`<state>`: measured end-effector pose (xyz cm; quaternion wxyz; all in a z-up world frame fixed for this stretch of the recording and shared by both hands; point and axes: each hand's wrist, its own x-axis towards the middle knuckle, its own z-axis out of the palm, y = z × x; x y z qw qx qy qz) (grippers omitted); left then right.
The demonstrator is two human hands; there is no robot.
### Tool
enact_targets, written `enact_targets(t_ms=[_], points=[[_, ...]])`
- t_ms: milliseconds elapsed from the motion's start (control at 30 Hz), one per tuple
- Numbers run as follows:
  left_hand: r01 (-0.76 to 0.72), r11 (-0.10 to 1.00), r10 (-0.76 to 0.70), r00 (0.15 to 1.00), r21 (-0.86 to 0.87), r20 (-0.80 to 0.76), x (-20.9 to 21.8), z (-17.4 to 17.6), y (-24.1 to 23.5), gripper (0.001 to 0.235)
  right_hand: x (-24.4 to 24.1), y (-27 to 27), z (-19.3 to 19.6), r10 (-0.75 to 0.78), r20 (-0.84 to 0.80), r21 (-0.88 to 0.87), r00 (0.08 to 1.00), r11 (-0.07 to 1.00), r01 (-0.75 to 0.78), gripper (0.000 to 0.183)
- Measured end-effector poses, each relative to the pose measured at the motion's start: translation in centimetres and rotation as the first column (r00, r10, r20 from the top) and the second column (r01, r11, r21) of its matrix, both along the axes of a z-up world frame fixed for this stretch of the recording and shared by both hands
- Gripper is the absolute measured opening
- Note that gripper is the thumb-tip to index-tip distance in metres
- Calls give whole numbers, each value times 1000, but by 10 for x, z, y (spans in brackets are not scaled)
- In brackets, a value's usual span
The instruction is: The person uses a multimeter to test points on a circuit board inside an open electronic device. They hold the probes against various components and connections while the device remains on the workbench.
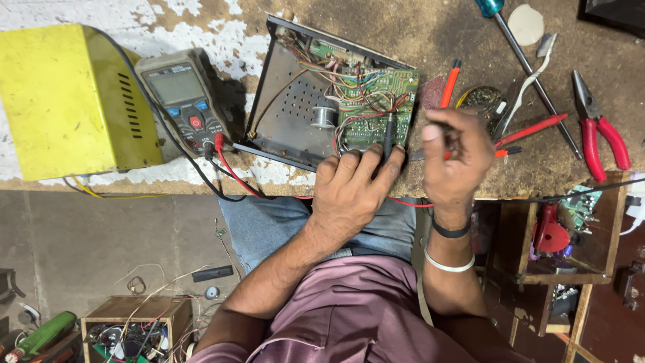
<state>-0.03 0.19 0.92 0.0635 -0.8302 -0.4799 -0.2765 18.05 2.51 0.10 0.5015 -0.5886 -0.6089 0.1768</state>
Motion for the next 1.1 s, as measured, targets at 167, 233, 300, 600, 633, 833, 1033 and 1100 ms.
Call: enact_targets(t_ms=[167,233,300,600,633,833,1033,1100], points=[[10,1000,-10,1000,3,8,0,0,1,37,2,0,6,132,69,40,989,990,-135,10],[3,1000,-3,1000,4,6,0,0,1,37,1,1,8,138,105,50,985,988,-144,9],[1,1000,-1,1000,0,5,1,0,0,36,0,2,9,104,110,40,989,993,-109,7],[2,1000,-2,1000,-4,-4,0,0,0,36,-1,3,14,150,184,49,971,986,-162,6],[5,1000,-5,1000,-7,-2,1,0,0,37,-1,4,14,145,171,48,975,987,-155,6],[12,1000,-12,1000,-13,5,0,-1,-1,38,-2,4,13,138,98,96,986,984,-147,7],[23,1000,-23,999,-17,27,1,0,0,38,-5,3,19,119,141,45,983,991,-126,7],[32,999,-31,999,-16,42,0,1,1,37,-6,4,22,139,155,64,978,987,-151,6]])
